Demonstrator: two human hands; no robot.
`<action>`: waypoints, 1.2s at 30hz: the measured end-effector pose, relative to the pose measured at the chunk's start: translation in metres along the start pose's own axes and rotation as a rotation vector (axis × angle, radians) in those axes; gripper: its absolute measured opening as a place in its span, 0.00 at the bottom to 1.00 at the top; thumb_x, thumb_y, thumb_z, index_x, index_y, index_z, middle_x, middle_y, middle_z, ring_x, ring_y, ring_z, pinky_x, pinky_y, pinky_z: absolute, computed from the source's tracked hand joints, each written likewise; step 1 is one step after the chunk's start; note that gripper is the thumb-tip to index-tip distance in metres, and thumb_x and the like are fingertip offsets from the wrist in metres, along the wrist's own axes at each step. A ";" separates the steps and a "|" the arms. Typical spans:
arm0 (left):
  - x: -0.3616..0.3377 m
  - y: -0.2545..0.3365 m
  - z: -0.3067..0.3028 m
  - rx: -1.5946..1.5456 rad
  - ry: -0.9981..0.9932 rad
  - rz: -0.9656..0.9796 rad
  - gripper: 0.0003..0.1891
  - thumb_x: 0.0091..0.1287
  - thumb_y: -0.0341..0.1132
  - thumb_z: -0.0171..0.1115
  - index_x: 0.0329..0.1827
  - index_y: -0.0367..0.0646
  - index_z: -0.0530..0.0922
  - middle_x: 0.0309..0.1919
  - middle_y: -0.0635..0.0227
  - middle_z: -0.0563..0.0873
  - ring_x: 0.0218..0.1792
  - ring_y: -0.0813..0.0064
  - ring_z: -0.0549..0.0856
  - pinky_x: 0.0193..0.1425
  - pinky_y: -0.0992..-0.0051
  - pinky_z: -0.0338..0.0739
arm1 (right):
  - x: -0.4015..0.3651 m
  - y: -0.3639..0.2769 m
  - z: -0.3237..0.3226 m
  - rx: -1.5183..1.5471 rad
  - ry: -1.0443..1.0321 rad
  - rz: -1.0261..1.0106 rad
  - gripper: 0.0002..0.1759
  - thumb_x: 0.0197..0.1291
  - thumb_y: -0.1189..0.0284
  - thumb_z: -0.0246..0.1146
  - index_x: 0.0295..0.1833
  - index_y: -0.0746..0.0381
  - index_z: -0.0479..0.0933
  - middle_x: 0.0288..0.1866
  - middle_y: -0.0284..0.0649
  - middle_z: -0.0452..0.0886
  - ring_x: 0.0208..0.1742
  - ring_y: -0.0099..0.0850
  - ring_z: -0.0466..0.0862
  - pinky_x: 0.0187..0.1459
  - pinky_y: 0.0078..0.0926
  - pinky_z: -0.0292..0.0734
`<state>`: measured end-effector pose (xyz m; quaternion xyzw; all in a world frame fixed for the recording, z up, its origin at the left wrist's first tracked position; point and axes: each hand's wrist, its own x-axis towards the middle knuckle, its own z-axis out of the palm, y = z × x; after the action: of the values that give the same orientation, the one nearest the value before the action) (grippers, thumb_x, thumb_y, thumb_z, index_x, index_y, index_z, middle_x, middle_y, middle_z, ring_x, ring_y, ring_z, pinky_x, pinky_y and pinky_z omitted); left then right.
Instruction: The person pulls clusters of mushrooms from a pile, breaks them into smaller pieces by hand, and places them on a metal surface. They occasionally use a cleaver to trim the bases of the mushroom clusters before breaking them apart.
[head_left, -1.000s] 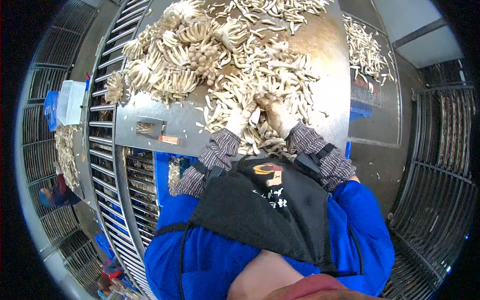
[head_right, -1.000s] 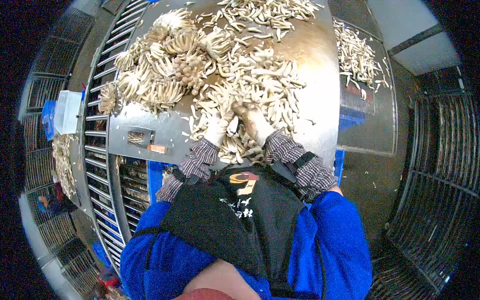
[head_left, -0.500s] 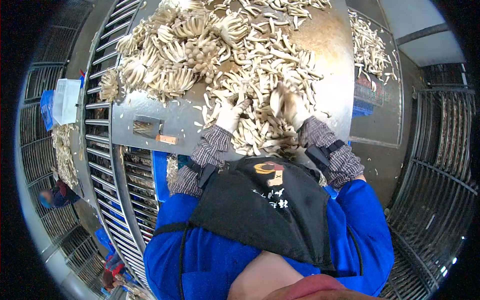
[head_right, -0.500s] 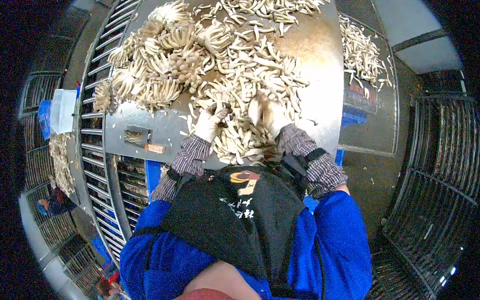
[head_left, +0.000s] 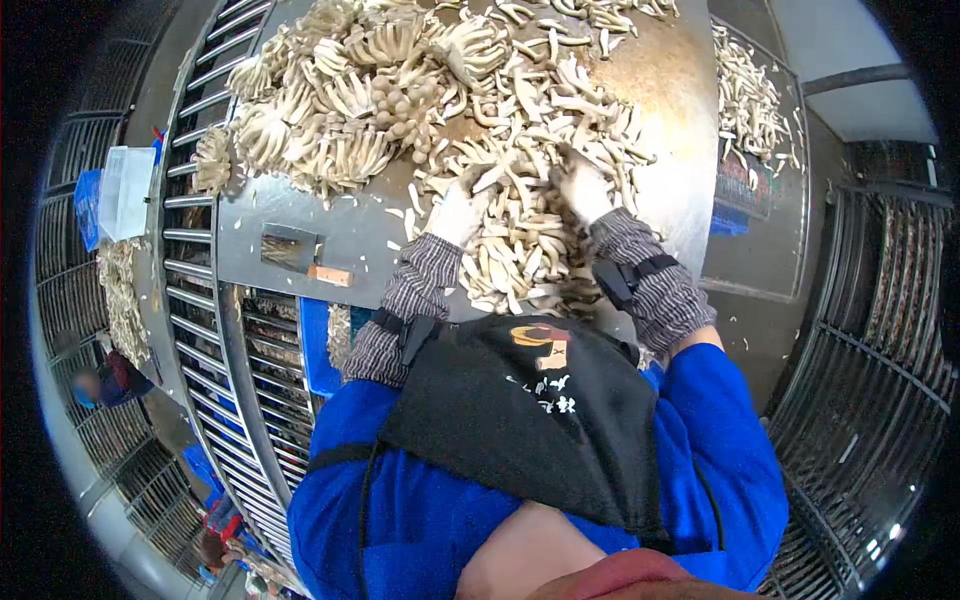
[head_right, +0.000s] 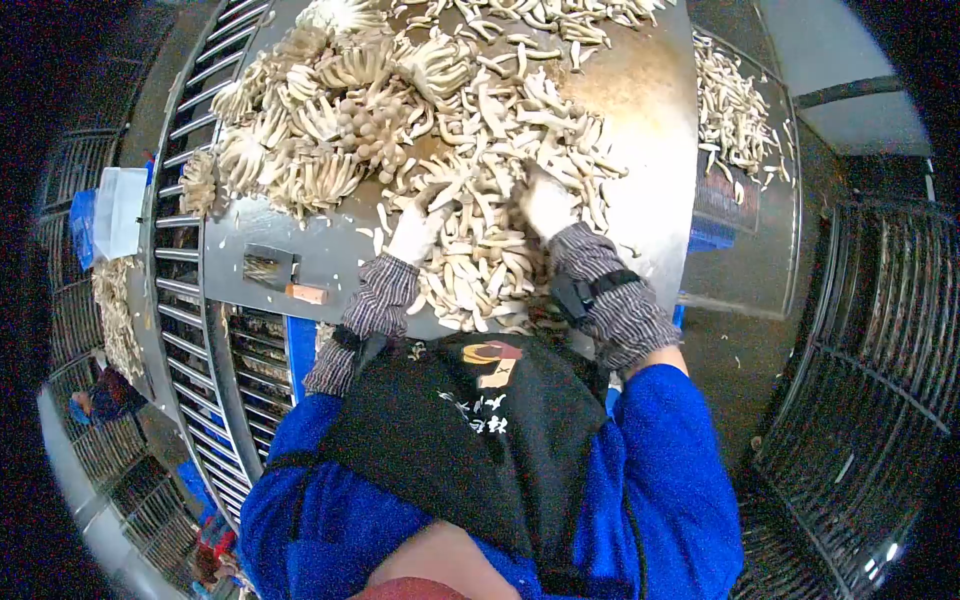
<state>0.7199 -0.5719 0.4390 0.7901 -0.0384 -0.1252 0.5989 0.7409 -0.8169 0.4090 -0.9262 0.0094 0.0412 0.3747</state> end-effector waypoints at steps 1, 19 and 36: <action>-0.006 0.022 -0.008 -0.124 -0.073 -0.362 0.24 0.63 0.34 0.59 0.61 0.33 0.72 0.48 0.57 0.83 0.38 0.73 0.84 0.45 0.76 0.79 | -0.001 -0.001 -0.006 0.155 0.005 0.044 0.26 0.62 0.65 0.60 0.62 0.70 0.70 0.52 0.60 0.79 0.56 0.48 0.80 0.55 0.38 0.75; -0.027 -0.009 0.007 -0.444 0.180 -0.201 0.14 0.64 0.29 0.57 0.53 0.40 0.76 0.43 0.67 0.81 0.38 0.79 0.79 0.38 0.78 0.79 | -0.007 -0.011 -0.053 0.704 0.067 0.260 0.27 0.58 0.64 0.66 0.57 0.71 0.69 0.41 0.45 0.81 0.42 0.33 0.80 0.42 0.30 0.77; -0.081 0.021 0.010 -0.529 0.258 -0.177 0.32 0.65 0.41 0.63 0.68 0.32 0.66 0.57 0.58 0.79 0.56 0.69 0.77 0.63 0.72 0.70 | -0.049 -0.070 -0.014 0.018 -0.046 0.028 0.19 0.62 0.61 0.60 0.43 0.69 0.79 0.30 0.51 0.83 0.31 0.43 0.84 0.37 0.36 0.79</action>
<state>0.6410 -0.5704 0.4688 0.6164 0.1411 -0.0812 0.7704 0.6968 -0.7767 0.4718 -0.9214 0.0138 0.0677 0.3824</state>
